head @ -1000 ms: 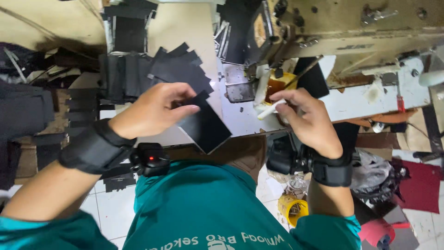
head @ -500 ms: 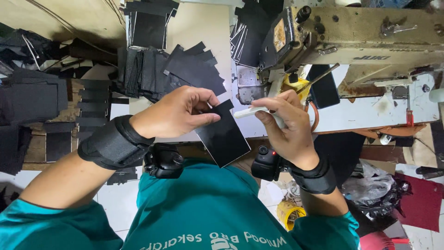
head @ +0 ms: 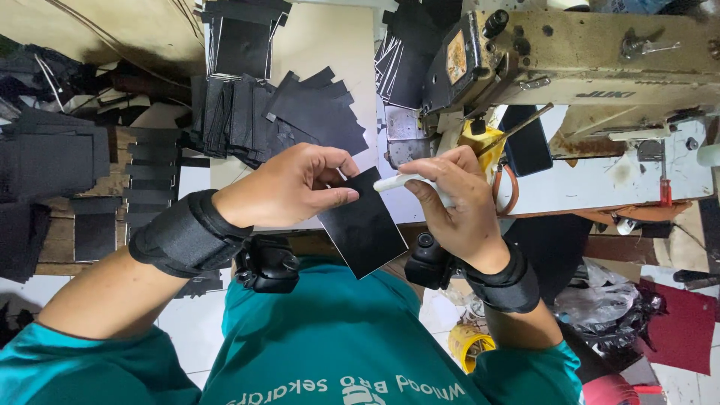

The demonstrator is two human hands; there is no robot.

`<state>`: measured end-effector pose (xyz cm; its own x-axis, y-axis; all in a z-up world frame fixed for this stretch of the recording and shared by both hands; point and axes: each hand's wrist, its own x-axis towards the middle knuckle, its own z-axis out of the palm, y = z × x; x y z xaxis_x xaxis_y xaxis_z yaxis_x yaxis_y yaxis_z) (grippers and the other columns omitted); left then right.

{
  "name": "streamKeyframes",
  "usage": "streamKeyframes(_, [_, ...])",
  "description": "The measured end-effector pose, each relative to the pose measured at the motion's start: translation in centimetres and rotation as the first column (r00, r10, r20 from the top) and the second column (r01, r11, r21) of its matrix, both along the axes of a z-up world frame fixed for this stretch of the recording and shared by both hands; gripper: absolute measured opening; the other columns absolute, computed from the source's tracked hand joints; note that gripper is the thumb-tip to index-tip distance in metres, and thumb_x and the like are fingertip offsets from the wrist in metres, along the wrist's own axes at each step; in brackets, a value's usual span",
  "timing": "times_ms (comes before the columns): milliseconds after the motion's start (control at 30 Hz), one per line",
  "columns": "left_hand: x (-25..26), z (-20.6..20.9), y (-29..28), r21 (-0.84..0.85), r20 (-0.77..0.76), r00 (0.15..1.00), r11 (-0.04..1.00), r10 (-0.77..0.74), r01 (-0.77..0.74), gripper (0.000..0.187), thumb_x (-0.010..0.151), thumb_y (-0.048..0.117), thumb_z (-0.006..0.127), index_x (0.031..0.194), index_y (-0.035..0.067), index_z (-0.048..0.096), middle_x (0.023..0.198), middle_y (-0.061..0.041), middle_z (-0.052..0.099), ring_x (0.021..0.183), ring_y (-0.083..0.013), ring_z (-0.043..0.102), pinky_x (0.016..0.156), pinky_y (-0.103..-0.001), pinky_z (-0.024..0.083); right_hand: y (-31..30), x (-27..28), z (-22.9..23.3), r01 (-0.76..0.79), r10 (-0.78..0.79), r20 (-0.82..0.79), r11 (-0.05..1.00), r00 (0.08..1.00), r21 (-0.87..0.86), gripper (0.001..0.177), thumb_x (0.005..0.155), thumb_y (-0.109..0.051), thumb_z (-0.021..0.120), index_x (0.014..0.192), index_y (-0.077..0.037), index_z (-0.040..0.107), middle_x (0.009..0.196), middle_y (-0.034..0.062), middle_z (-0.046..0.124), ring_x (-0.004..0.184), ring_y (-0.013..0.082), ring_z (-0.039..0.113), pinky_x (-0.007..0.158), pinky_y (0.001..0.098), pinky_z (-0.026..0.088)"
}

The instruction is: The person applies adhesive to small rectangular leather pieces and stacks them for assembly.

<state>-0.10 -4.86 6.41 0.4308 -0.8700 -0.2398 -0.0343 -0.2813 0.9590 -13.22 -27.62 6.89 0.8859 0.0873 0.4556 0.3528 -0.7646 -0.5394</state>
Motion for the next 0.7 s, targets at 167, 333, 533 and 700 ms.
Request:
streamKeyframes(167, [0.3, -1.2, 0.3, -0.062, -0.046, 0.999, 0.998, 0.001, -0.004, 0.017, 0.094, 0.008, 0.070, 0.108, -0.001, 0.066, 0.074, 0.003, 0.066, 0.066, 0.0001, 0.052, 0.056, -0.023, 0.044, -0.3, -0.4, 0.0, -0.030, 0.030, -0.012, 0.999, 0.999, 0.012, 0.021, 0.094, -0.006, 0.077, 0.115, -0.009, 0.072, 0.107, 0.0026, 0.074, 0.094, 0.0217, 0.058, 0.085, 0.0326, 0.045])
streamKeyframes(333, [0.4, -2.8, 0.7, -0.128, -0.024, 0.997, 0.989, 0.074, -0.077, 0.013, 0.096, 0.007, 0.071, 0.107, 0.000, 0.068, 0.081, 0.003, 0.066, 0.071, 0.0004, 0.054, 0.061, -0.020, 0.046, -1.3, -1.3, 0.2, -0.021, 0.022, -0.035, 0.999, 0.999, 0.028, 0.024, 0.092, -0.002, 0.077, 0.114, -0.009, 0.071, 0.107, 0.0049, 0.074, 0.097, 0.0232, 0.060, 0.087, 0.0322, 0.049])
streamKeyframes(533, [0.4, -5.9, 0.6, -0.236, -0.268, 0.867, 0.844, 0.419, -0.481, 0.009, 0.097, 0.003, 0.072, 0.100, 0.002, 0.064, 0.088, 0.002, 0.063, 0.076, -0.0041, 0.057, 0.065, -0.023, 0.049, -1.6, -2.9, -0.7, 0.316, -0.309, -0.087, 0.850, 0.947, 0.422, 0.016, 0.106, -0.002, 0.065, 0.122, -0.005, 0.065, 0.112, 0.0052, 0.064, 0.087, 0.0074, 0.062, 0.074, 0.0210, 0.050])
streamKeyframes(700, [-0.6, -5.9, -0.5, -0.293, -0.534, 0.714, 0.693, 0.453, -0.659, 0.013, 0.098, 0.001, 0.064, 0.109, 0.005, 0.057, 0.105, -0.005, 0.073, 0.094, -0.0128, 0.073, 0.082, -0.032, 0.064, -2.1, -3.2, -3.6, 0.239, -0.354, 0.161, 0.843, 0.921, 0.483, 0.012, 0.116, 0.000, 0.064, 0.128, 0.002, 0.062, 0.117, 0.0108, 0.067, 0.105, 0.0114, 0.066, 0.087, 0.0208, 0.052])
